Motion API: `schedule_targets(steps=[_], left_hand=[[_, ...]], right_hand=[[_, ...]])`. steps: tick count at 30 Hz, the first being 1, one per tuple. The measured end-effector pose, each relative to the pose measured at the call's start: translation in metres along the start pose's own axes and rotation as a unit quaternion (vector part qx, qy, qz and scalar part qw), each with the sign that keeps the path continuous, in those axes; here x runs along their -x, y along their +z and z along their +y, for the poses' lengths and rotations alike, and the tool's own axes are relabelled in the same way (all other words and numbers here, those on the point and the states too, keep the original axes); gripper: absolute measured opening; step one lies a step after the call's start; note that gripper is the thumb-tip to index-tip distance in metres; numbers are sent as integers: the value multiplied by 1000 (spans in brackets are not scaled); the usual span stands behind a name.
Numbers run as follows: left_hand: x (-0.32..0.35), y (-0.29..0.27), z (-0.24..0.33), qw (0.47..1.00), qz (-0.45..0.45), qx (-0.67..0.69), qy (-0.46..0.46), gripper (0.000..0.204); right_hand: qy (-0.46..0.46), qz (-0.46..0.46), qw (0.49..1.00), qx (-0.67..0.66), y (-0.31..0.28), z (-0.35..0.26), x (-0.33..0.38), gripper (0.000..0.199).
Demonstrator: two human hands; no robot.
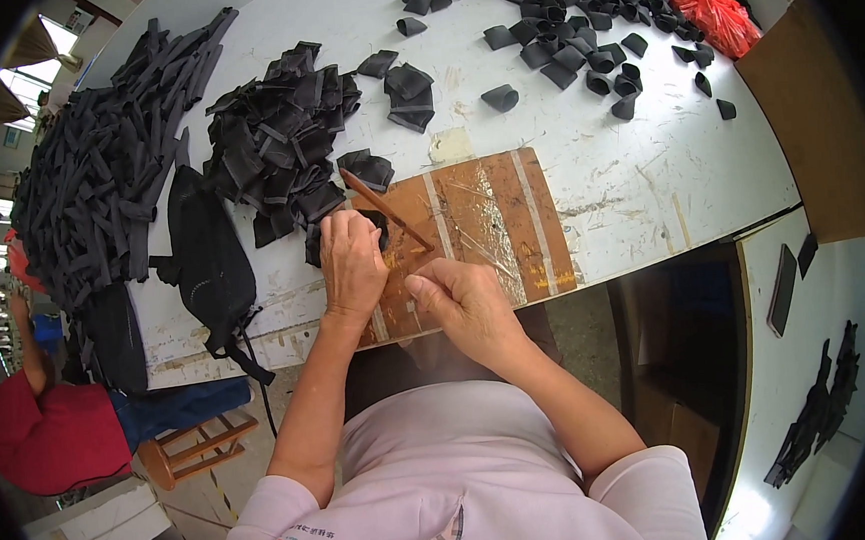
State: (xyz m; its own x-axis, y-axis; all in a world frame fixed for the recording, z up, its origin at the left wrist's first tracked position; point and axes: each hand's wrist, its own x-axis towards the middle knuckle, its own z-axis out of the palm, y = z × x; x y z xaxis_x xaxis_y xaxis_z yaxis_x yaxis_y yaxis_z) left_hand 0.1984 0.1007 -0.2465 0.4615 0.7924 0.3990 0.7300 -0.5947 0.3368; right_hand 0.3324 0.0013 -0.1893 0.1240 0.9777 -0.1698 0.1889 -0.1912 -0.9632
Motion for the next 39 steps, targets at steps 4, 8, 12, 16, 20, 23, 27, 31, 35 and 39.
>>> schedule_targets(steps=[4,8,12,16,20,23,27,31,35,39], left_hand=[[21,-12,10,993,71,93,14,14],[30,-27,39,974,135,177,39,9],[38,-36,42,971,135,185,74,8],[40,-43,46,970,140,187,66,8],[34,-65,64,739,105,624,-232,20],[27,-79,48,579,-77,756,-295,21],[28,-86,50,563,-154,752,-306,17],[29,-85,52,588,-169,735,-293,12],[30,-84,56,638,-136,696,-300,10],[34,-83,65,781,-56,561,-266,7]], right_hand=[[-42,72,996,20,15,9,-4,26],[-48,105,980,-164,29,12,-8,30],[48,-2,971,-232,16,-12,-3,19],[52,21,963,-263,12,-2,-2,14],[41,-10,923,-383,7,-1,0,14],[37,-10,921,-388,1,-4,0,14],[41,-25,917,-397,-1,-7,-1,14],[37,-35,919,-392,-2,-7,0,14],[-48,61,985,-152,3,-11,2,13],[-228,165,954,101,6,-25,15,20]])
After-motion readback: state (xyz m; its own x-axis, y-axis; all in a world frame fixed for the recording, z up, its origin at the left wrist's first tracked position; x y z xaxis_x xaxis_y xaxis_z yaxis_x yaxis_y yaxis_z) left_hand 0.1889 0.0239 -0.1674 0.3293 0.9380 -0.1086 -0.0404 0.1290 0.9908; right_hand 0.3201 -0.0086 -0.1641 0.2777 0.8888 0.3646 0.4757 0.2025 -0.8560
